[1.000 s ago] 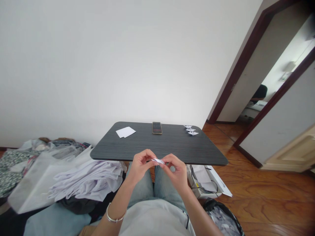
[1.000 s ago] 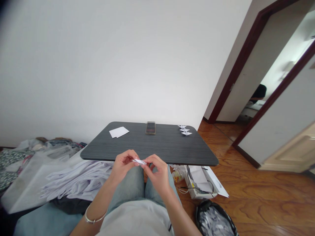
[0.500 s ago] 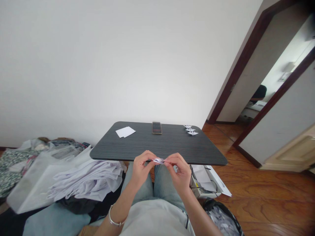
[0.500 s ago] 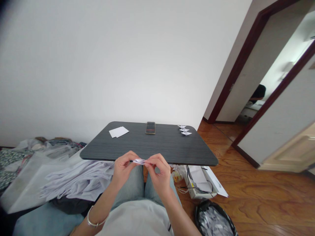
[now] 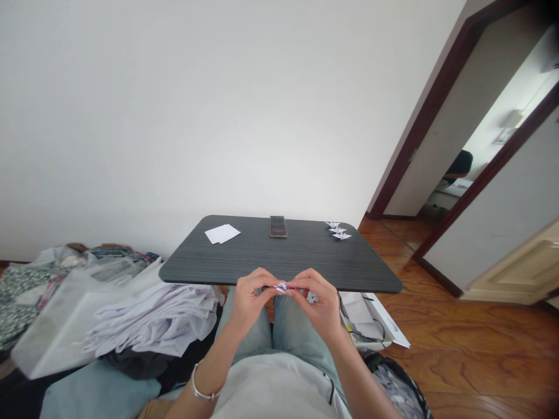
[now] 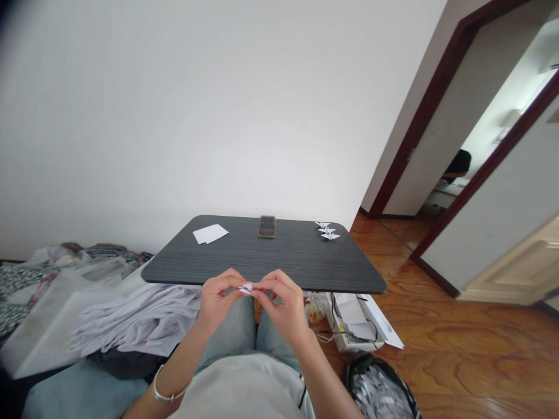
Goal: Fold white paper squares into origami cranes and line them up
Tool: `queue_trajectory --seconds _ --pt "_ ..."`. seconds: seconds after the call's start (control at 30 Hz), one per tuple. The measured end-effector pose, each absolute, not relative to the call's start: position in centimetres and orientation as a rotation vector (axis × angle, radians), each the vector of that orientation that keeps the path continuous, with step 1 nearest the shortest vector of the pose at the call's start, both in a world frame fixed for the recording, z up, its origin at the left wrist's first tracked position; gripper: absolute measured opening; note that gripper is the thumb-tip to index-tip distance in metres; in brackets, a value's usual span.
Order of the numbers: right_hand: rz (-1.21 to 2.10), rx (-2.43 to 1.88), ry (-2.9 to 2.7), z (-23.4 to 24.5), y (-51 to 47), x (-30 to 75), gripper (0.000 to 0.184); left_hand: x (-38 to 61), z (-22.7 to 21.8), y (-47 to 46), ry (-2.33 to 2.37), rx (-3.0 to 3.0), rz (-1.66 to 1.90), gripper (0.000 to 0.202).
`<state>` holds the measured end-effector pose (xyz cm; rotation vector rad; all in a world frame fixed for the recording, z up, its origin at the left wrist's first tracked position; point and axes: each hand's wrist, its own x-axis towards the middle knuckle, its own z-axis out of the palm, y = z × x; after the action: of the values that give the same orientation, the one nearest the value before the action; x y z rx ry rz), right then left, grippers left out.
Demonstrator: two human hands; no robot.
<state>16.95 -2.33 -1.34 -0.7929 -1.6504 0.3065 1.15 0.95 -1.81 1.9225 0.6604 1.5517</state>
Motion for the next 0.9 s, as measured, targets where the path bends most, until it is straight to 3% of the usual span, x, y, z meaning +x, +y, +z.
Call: queue_trajectory --seconds 0.37,0.9 --pt "0.384 -0.830 -1.709 -1.2 -1.9 17.1 0.007 1.2 -1.9 1.0 0.685 1.933 1.561 0.006" --pt "0.747 -0.834 -1.727 -0.3 -1.3 17.6 0.009 1.1 -1.8 1.3 0.673 1.864 1.507 0.008"
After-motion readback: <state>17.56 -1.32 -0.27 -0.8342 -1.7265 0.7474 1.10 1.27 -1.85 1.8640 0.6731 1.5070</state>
